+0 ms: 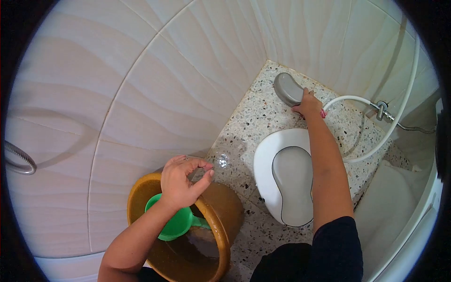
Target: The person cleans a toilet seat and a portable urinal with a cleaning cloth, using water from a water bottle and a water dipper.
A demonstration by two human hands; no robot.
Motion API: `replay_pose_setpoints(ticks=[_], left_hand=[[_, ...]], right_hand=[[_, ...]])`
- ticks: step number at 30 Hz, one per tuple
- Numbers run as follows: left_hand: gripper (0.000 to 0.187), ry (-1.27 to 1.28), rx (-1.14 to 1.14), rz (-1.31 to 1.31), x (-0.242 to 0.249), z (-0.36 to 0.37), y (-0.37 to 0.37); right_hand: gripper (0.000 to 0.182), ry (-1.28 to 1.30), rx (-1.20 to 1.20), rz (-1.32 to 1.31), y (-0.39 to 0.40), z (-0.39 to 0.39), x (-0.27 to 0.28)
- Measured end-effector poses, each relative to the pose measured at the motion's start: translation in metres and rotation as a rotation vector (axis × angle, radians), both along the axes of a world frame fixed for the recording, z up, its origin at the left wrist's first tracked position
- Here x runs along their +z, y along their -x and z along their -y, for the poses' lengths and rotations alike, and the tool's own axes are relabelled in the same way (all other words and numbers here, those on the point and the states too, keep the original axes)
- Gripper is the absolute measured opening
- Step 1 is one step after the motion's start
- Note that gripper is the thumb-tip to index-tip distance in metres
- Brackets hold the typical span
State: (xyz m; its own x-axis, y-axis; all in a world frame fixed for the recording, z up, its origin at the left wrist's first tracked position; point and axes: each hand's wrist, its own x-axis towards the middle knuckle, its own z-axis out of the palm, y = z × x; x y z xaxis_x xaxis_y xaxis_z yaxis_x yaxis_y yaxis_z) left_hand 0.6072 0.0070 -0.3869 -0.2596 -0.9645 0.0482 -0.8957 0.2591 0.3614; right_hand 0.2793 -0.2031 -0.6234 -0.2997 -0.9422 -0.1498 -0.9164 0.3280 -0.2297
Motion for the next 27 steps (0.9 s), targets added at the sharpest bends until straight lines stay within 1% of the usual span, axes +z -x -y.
replay_pose_setpoints(ticks=[2, 6, 8, 9, 11, 12, 14, 15, 17, 18, 20, 21, 22, 23, 24, 25, 26, 27], left_hand=[[0.017, 0.016, -0.007, -0.013, -0.002, 0.000, 0.000], [0.018, 0.010, 0.008, -0.004, -0.001, 0.000, 0.000], [0.019, -0.038, 0.003, -0.008, 0.000, 0.000, -0.001], [0.019, -0.036, 0.001, -0.015, 0.000, 0.000, -0.001], [0.020, -0.022, -0.009, 0.002, -0.002, 0.000, -0.004], [0.020, -0.013, -0.009, -0.010, -0.002, -0.001, -0.003], [0.022, 0.000, 0.008, -0.001, 0.001, -0.002, -0.002], [0.022, 0.016, 0.006, -0.015, 0.000, -0.003, -0.002], [0.023, 0.021, 0.006, -0.053, -0.004, -0.003, -0.006], [0.023, 0.049, 0.008, -0.062, -0.003, -0.005, -0.006], [0.031, 0.068, 0.019, -0.126, -0.003, -0.009, -0.007], [0.031, 0.097, 0.027, -0.135, -0.008, -0.008, -0.010], [0.039, 0.172, -0.029, -0.150, -0.015, -0.006, -0.014], [0.049, 0.242, -0.085, -0.163, -0.013, -0.009, -0.016], [0.049, 0.263, -0.072, -0.168, -0.002, -0.018, -0.013], [0.058, 0.308, -0.024, -0.279, 0.008, -0.026, -0.009], [0.070, 0.345, 0.021, -0.389, 0.017, -0.035, -0.008], [0.070, 0.359, 0.032, -0.395, 0.030, -0.044, -0.010]], right_hand=[[0.092, -0.055, 0.046, -0.007, 0.001, -0.003, 0.002], [0.088, -0.071, 0.059, 0.019, -0.002, -0.015, 0.006], [0.078, 0.053, 0.004, 0.084, -0.001, -0.023, 0.013], [0.078, 0.055, 0.002, 0.078, 0.002, -0.024, 0.019], [0.070, -0.027, -0.026, 0.290, 0.013, -0.023, 0.033], [0.070, -0.018, -0.025, 0.278, 0.020, -0.022, 0.036], [0.065, -0.141, -0.131, 0.636, 0.032, -0.020, 0.040], [0.065, -0.124, -0.128, 0.623, 0.036, -0.027, 0.053], [0.063, -0.197, -0.045, 1.282, 0.036, -0.049, 0.085], [0.063, -0.175, -0.025, 1.273, 0.036, -0.057, 0.101], [0.057, -0.223, 0.093, 1.632, 0.034, -0.075, 0.136], [0.058, -0.226, 0.130, 1.680, 0.026, -0.090, 0.164], [0.058, -0.216, 0.159, 1.671, 0.014, -0.105, 0.190], [0.061, -0.156, 0.167, 1.717, 0.002, -0.122, 0.213], [0.064, -0.098, 0.177, 1.760, -0.006, -0.138, 0.231], [0.068, -0.142, 0.218, 1.786, -0.009, -0.148, 0.243], [0.068, -0.144, 0.240, 1.775, -0.011, -0.158, 0.255], [0.067, -0.191, 0.266, 1.775, -0.011, -0.170, 0.265]])
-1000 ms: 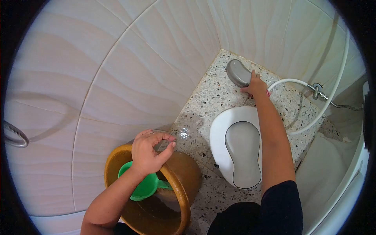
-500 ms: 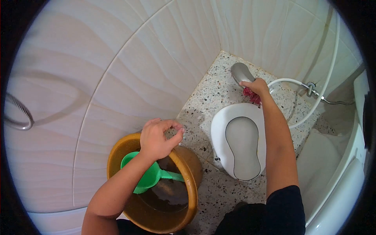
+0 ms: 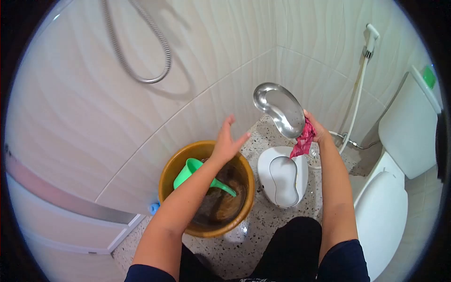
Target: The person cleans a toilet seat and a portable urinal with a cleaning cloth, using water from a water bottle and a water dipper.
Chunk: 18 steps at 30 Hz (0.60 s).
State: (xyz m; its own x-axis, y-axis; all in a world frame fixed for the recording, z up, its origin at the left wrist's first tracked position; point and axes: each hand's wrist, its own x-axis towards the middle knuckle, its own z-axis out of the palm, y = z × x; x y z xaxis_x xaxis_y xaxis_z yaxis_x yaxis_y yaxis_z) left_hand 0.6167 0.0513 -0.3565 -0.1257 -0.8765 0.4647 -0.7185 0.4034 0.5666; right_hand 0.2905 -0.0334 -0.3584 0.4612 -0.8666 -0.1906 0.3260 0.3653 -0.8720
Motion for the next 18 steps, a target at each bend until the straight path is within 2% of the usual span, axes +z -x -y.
replay_pose_setpoints(ticks=[2, 3, 5, 9, 11, 12, 13, 14, 15, 16, 17, 18], left_hand=[[0.084, -0.055, -0.012, -0.529, 0.030, -0.012, -0.001], [0.084, -0.046, -0.001, -0.538, 0.043, -0.018, -0.005], [0.089, -0.183, -0.208, -0.792, 0.063, -0.033, -0.018], [0.085, -0.286, -0.238, -0.855, 0.118, -0.081, -0.022], [0.081, -0.367, -0.476, -1.024, 0.130, -0.097, -0.019], [0.065, -0.414, -0.527, -1.030, 0.139, -0.111, -0.013], [0.065, -0.417, -0.524, -1.031, 0.141, -0.120, -0.009], [0.057, -0.555, -0.515, -0.950, 0.144, -0.130, -0.006], [0.050, -0.691, -0.502, -0.864, 0.146, -0.140, -0.003], [0.041, -0.659, -0.463, -0.877, 0.151, -0.154, 0.004], [0.041, -0.652, -0.459, -0.869, 0.145, -0.159, 0.004], [0.042, -0.578, -0.291, -0.798, 0.134, -0.159, 0.000]], right_hand=[[0.063, -0.023, 0.055, 0.026, 0.000, -0.020, 0.015], [0.063, -0.018, 0.068, 0.017, 0.001, -0.026, 0.017], [0.060, -0.001, 0.143, 0.055, 0.005, -0.038, 0.016], [0.059, 0.024, 0.005, 0.027, -0.034, -0.111, 0.061], [0.056, 0.130, 0.150, -0.033, -0.036, -0.125, 0.067], [0.056, 0.126, 0.152, -0.036, -0.038, -0.130, 0.072], [0.057, 0.076, 0.277, -0.059, -0.039, -0.134, 0.077], [0.057, 0.027, 0.404, -0.080, -0.039, -0.140, 0.080], [0.057, 0.025, 0.408, -0.077, -0.037, -0.147, 0.082], [0.059, 0.047, 0.436, -0.105, -0.036, -0.153, 0.085], [0.061, 0.077, 0.462, -0.134, -0.036, -0.155, 0.091], [0.061, 0.092, 0.465, -0.129, -0.038, -0.162, 0.104]])
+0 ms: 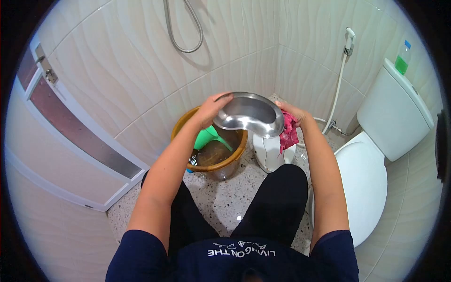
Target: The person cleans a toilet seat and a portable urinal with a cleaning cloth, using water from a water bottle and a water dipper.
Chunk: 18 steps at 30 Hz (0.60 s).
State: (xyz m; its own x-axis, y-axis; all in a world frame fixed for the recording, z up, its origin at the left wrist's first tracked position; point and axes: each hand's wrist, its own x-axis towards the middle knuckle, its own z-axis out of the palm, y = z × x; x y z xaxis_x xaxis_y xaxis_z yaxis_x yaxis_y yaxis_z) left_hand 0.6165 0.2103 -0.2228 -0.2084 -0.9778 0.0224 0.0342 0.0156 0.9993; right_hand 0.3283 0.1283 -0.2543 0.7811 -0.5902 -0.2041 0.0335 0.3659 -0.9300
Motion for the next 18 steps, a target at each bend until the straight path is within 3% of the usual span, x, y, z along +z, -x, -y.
replay_pose_setpoints(ticks=[1, 3, 5, 7, 9, 12, 14, 16, 17, 18], left_hand=[[0.044, 0.024, 0.154, 0.109, 0.002, -0.011, 0.003], [0.045, -0.023, 0.218, 0.065, -0.007, -0.033, 0.006], [0.046, -0.199, 0.339, -0.117, -0.025, -0.035, 0.003], [0.041, -0.251, 0.334, -0.365, -0.056, -0.019, 0.000], [0.040, -0.303, 0.361, -0.365, -0.067, -0.008, 0.007], [0.041, -0.289, 0.261, -0.469, -0.086, 0.017, 0.036], [0.043, -0.189, 0.228, -0.524, -0.104, 0.029, 0.060], [0.042, -0.064, 0.262, -0.425, -0.125, 0.047, 0.077], [0.041, 0.069, 0.314, -0.324, -0.136, 0.056, 0.080], [0.039, 0.063, 0.337, -0.351, -0.150, 0.063, 0.078]], right_hand=[[0.060, 0.108, -0.062, -0.078, -0.003, -0.010, 0.015], [0.059, 0.216, -0.117, -0.162, -0.005, -0.013, 0.026], [0.052, 0.349, -0.434, -0.356, 0.002, 0.003, 0.037], [0.049, 0.369, -0.602, -0.205, -0.002, 0.017, 0.037], [0.051, 0.403, -0.851, 0.038, -0.009, 0.024, 0.047], [0.051, 0.714, -1.121, -0.300, -0.036, 0.019, 0.040], [0.044, 0.746, -1.133, -0.289, -0.061, 0.004, 0.007], [0.027, 1.415, -1.054, -0.671, -0.071, 0.035, -0.093], [0.019, 1.335, -0.980, -0.589, -0.084, 0.016, -0.109], [0.020, 1.206, -0.747, -0.590, -0.088, -0.008, -0.097]])
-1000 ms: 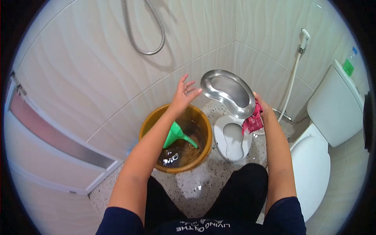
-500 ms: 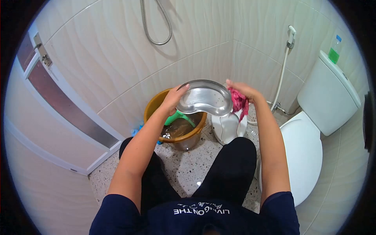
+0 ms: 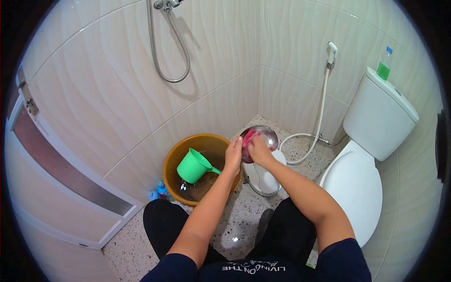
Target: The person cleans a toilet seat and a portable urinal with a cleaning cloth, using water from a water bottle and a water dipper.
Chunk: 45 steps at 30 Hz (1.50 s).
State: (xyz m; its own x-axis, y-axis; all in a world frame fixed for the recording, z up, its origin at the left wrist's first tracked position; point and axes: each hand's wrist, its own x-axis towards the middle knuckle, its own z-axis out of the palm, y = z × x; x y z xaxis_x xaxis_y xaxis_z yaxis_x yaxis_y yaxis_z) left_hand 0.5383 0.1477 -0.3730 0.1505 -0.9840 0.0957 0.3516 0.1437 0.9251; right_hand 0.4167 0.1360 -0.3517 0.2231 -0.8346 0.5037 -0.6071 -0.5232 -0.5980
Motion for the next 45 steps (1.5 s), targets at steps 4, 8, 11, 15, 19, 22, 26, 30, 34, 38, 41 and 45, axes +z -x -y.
replay_pose_setpoints(ticks=[4, 8, 11, 15, 19, 22, 26, 30, 34, 38, 41, 45], left_hand=[[0.042, -0.183, -0.089, -0.163, 0.004, -0.007, -0.024], [0.045, -0.174, -0.050, -0.153, -0.013, -0.001, -0.021], [0.045, -0.163, 0.023, -0.028, -0.006, -0.007, -0.017], [0.045, -0.269, -0.111, -0.122, -0.007, -0.010, -0.026], [0.048, -0.266, -0.205, -0.306, -0.009, -0.012, -0.032], [0.049, -0.284, -0.147, -0.300, -0.012, -0.013, -0.025], [0.048, -0.222, 0.038, -0.115, -0.010, -0.009, -0.015], [0.044, 0.032, 0.247, 0.235, 0.009, -0.024, -0.004], [0.041, 0.116, 0.167, 0.246, 0.007, -0.025, -0.017], [0.043, 0.083, 0.095, 0.065, 0.013, -0.032, -0.029], [0.043, 0.163, 0.099, 0.245, 0.015, -0.026, -0.038], [0.039, 0.179, 0.187, 0.318, 0.028, -0.032, -0.033]], right_hand=[[0.019, 0.021, 0.230, -0.251, -0.022, -0.027, 0.014], [0.019, 0.172, -0.063, -0.391, 0.005, 0.013, 0.021], [0.021, 0.013, -0.260, -0.455, 0.002, 0.012, 0.013], [0.021, -0.026, 0.222, -0.159, -0.042, -0.010, -0.010], [0.019, 0.022, 0.156, -0.144, -0.038, -0.010, 0.002], [0.022, 0.070, -0.058, -0.311, -0.020, 0.009, 0.008], [0.022, 0.082, -0.276, -0.401, 0.003, 0.028, 0.011], [0.022, -0.130, -0.463, -0.389, -0.007, 0.021, 0.011], [0.024, -0.165, -0.133, -0.226, -0.028, -0.007, 0.021], [0.026, -0.146, 0.214, -0.067, -0.050, -0.029, 0.015], [0.026, 0.089, 0.282, -0.104, -0.029, -0.007, 0.015], [0.030, 0.009, -0.077, -0.145, -0.004, 0.012, 0.011]])
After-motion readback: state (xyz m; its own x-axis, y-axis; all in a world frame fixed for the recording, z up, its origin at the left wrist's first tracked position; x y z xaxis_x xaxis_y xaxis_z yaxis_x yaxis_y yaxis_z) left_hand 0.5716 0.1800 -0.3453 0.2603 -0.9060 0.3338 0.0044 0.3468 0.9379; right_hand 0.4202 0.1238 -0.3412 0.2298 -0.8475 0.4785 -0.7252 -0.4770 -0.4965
